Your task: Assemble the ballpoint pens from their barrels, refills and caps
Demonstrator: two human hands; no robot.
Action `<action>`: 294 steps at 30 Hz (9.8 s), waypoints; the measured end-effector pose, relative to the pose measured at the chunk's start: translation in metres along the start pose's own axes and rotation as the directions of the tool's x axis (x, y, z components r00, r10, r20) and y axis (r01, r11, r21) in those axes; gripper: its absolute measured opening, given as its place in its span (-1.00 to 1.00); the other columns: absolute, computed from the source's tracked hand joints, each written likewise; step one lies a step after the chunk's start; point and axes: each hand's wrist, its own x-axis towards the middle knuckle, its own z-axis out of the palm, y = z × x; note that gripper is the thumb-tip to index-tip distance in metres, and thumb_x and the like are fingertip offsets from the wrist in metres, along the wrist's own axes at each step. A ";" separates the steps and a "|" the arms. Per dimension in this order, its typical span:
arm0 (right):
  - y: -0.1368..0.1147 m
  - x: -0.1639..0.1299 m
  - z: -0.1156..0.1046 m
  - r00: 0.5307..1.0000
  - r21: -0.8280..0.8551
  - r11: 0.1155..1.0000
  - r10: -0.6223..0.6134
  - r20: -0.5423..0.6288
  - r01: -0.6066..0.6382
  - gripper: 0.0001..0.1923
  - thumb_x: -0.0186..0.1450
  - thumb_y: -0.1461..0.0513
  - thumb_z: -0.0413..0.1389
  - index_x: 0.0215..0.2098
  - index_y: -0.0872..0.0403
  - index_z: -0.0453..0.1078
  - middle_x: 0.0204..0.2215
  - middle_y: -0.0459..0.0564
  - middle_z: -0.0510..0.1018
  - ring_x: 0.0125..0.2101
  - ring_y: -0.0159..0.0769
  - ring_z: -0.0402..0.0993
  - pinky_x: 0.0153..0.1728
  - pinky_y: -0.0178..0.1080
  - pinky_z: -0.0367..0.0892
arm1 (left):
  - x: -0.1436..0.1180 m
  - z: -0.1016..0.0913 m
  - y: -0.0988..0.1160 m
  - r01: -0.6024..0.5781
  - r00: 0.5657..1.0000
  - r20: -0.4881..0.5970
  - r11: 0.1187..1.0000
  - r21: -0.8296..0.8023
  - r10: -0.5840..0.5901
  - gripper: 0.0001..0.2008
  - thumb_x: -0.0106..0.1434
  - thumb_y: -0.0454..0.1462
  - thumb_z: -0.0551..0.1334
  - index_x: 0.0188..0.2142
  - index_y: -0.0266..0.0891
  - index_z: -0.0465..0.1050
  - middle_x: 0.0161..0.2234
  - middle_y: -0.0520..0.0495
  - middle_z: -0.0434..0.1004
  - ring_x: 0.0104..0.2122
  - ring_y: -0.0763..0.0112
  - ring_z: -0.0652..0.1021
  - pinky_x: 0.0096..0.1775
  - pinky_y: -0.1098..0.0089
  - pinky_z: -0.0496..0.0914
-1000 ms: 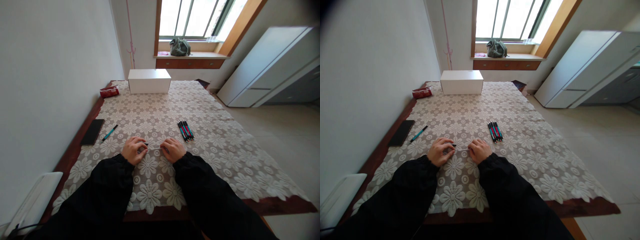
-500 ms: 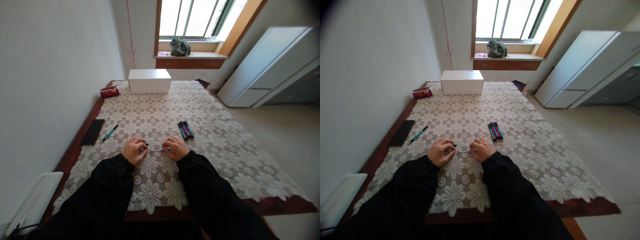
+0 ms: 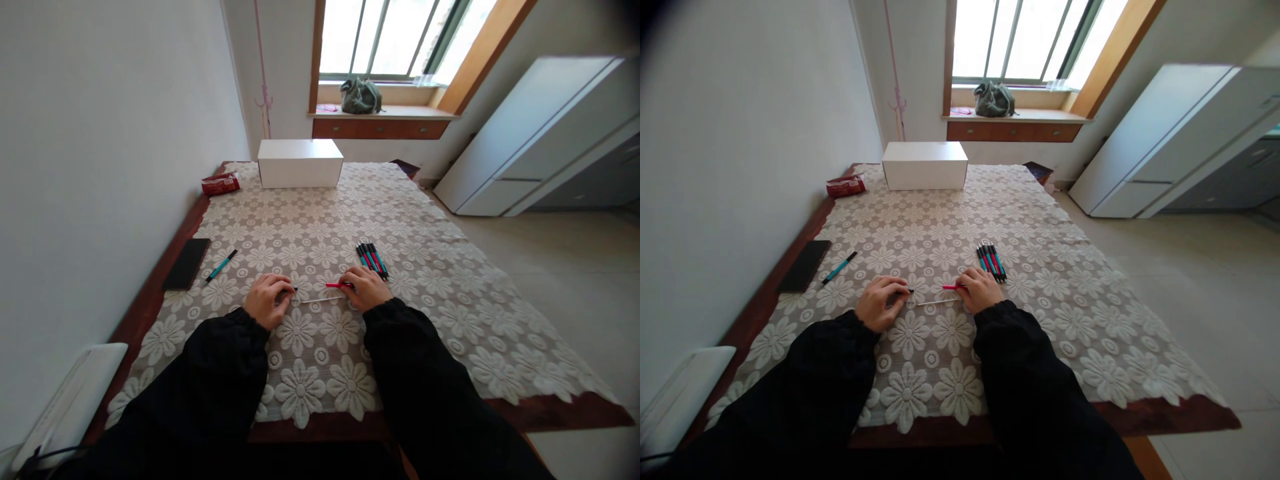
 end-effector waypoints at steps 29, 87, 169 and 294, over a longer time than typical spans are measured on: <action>0.009 -0.001 -0.003 0.998 -0.053 0.998 -0.016 -0.061 0.013 -0.81 0.37 0.29 0.10 -0.18 -0.02 0.57 -0.15 0.03 0.59 -0.10 -0.12 0.42 -0.03 -0.10 0.25 | -0.002 0.002 -0.002 0.083 0.991 0.102 0.996 0.039 -0.087 -0.81 0.25 -0.37 0.24 -0.17 -0.13 0.54 -0.08 -0.06 0.63 0.00 0.15 0.55 0.08 0.06 0.42; -0.028 0.002 0.009 0.991 0.045 0.991 -0.126 0.044 0.124 -0.79 0.44 0.25 0.07 -0.15 -0.03 0.57 -0.18 0.03 0.58 -0.13 -0.18 0.40 -0.03 -0.14 0.29 | -0.009 0.009 0.005 -0.142 0.956 0.281 0.975 0.174 0.089 -0.54 0.30 -0.05 0.29 0.18 0.03 0.46 0.35 -0.11 0.22 0.37 -0.16 0.09 0.32 -0.36 -0.22; -0.041 0.005 -0.014 0.915 0.845 0.532 0.313 -0.254 0.053 -0.72 0.30 0.21 0.21 -0.02 -0.06 0.35 -0.29 -0.06 0.60 -0.24 -0.22 0.58 -0.20 -0.13 0.48 | -0.003 0.002 0.009 -0.073 0.985 0.163 0.991 0.113 0.054 -0.79 0.10 -0.22 0.37 -0.22 -0.07 0.59 0.12 -0.08 0.53 0.27 -0.07 0.31 0.35 -0.28 -0.12; -0.065 0.001 0.011 0.948 0.407 0.875 -0.153 -0.279 0.261 -0.85 0.47 0.28 0.02 -0.03 0.00 0.35 -0.27 0.02 0.58 -0.25 -0.23 0.56 -0.18 -0.19 0.51 | -0.003 -0.001 0.025 -0.064 0.993 -0.089 0.989 0.136 0.077 -0.89 0.39 -0.23 0.21 -0.26 -0.16 0.49 -0.33 -0.05 0.63 -0.19 0.19 0.55 -0.07 0.16 0.37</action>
